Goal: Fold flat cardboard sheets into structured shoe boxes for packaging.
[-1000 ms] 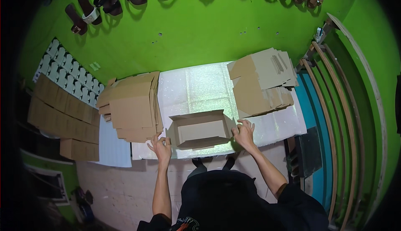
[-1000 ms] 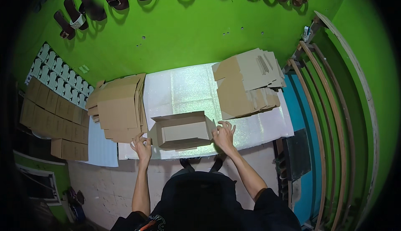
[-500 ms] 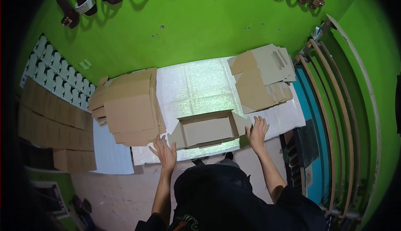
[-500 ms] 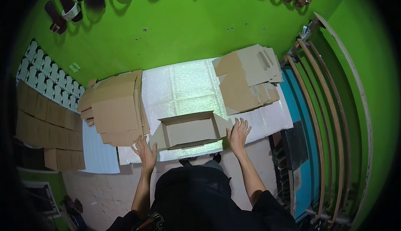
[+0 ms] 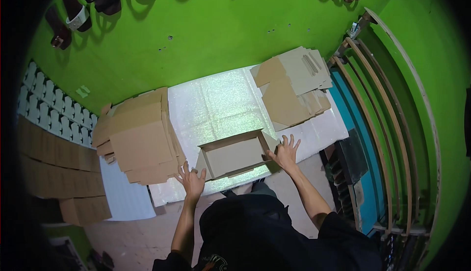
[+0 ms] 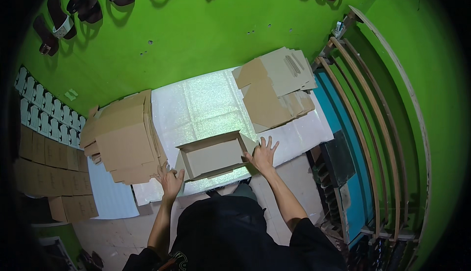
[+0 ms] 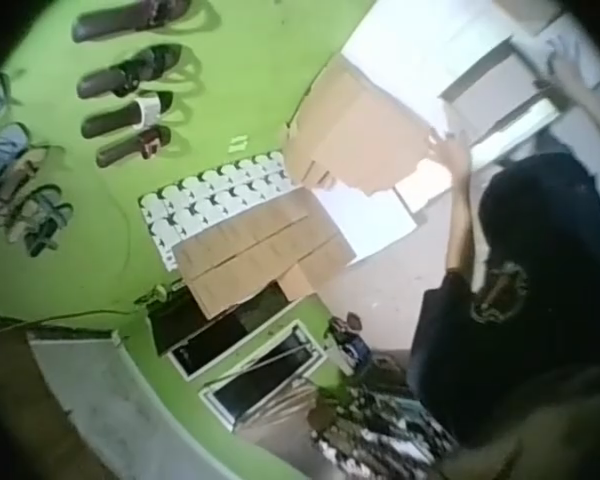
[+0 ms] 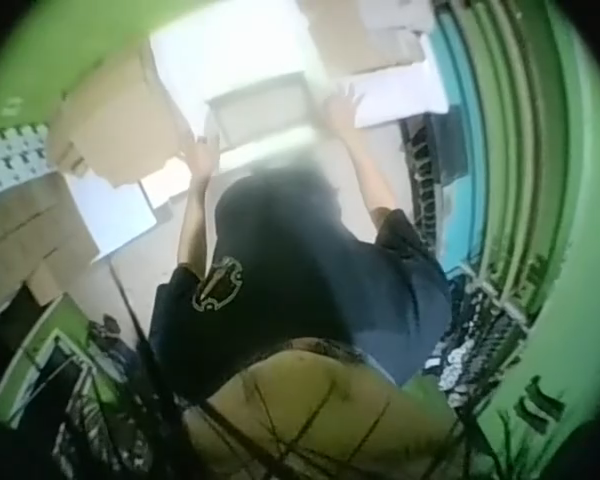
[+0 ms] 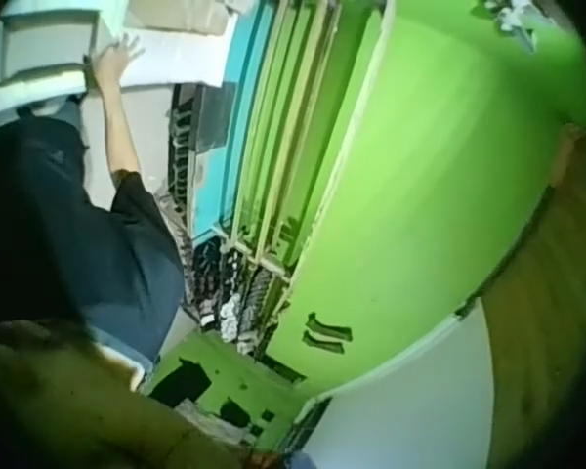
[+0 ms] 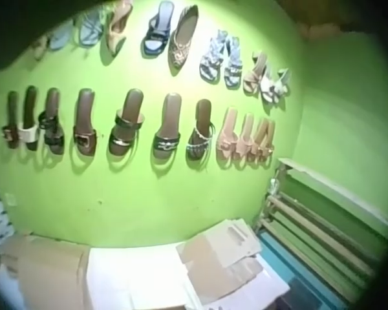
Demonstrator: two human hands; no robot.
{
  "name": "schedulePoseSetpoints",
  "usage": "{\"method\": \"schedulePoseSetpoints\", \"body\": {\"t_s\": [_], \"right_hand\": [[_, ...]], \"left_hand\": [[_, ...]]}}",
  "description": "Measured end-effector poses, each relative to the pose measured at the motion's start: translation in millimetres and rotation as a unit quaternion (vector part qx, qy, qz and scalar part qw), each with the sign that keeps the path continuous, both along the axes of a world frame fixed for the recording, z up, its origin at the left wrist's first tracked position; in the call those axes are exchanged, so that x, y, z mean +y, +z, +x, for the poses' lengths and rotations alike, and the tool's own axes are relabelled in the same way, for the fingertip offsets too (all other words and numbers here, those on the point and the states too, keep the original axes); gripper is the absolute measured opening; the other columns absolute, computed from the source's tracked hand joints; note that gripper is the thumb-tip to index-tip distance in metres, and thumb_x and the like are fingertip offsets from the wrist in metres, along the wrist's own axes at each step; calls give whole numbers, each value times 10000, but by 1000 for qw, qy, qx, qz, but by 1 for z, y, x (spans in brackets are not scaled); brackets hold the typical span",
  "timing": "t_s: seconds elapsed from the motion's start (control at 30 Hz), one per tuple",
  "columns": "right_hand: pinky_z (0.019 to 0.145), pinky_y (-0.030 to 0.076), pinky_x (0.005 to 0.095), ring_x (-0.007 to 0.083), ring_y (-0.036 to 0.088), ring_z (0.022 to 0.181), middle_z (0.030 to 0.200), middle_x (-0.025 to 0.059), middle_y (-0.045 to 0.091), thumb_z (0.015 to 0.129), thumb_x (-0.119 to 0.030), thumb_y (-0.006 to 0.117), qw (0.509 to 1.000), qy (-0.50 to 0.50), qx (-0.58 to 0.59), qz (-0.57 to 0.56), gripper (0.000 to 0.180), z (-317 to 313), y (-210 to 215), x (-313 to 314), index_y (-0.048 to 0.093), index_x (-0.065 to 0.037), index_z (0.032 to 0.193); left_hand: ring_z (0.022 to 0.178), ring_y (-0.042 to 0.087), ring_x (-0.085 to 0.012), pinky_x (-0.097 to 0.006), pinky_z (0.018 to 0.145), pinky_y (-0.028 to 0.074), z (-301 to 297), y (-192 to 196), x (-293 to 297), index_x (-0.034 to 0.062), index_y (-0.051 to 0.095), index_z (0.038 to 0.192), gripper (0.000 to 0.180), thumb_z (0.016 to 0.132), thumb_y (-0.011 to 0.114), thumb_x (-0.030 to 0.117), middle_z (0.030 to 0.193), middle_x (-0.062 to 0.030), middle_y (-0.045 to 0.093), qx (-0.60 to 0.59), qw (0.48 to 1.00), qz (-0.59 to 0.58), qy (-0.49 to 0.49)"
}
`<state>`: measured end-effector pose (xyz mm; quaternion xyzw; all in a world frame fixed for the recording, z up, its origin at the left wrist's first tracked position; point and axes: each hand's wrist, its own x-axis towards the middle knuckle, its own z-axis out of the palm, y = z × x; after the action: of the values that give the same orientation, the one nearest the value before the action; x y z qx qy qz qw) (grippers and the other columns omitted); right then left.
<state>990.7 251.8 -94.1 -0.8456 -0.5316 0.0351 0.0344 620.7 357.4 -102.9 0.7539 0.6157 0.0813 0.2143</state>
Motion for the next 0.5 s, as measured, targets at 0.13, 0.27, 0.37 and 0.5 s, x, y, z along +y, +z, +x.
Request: {"method": "schedulePoseSetpoints", "body": {"t_s": [0.13,0.27,0.37,0.5], "right_hand": [[1109,123,773,500,294,1405,1409,242,480,805,-454,713,997,44,0,-63,483,6,-8,10,772,21,869],[1084,164,787,494,306,1390,1402,234,491,826,-410,684,996,77,14,-51,453,13,-23,13,767,35,826],[1067,196,797,499,331,1377,1419,227,489,887,-332,586,992,90,60,-67,413,17,-38,7,757,43,928],[1066,238,781,490,325,1392,1433,196,493,944,-288,536,982,93,136,-89,391,15,-49,11,737,40,1013]], "left_hand": [[1472,187,-496,-753,1127,30,17,-2,7,-58,749,842,591,855,685,529,1543,-281,373,19,997,-77,23],[1467,164,-544,-773,1115,43,33,-9,5,-65,734,845,544,833,712,478,1545,-327,337,61,993,-105,-4],[1458,193,-540,-773,1109,126,38,-30,-2,-58,730,895,335,797,731,262,1532,-307,358,57,994,-86,-18],[1443,235,-521,-745,1111,184,31,-60,-10,-53,737,918,307,802,715,230,1522,-281,386,26,996,-85,14]]}}
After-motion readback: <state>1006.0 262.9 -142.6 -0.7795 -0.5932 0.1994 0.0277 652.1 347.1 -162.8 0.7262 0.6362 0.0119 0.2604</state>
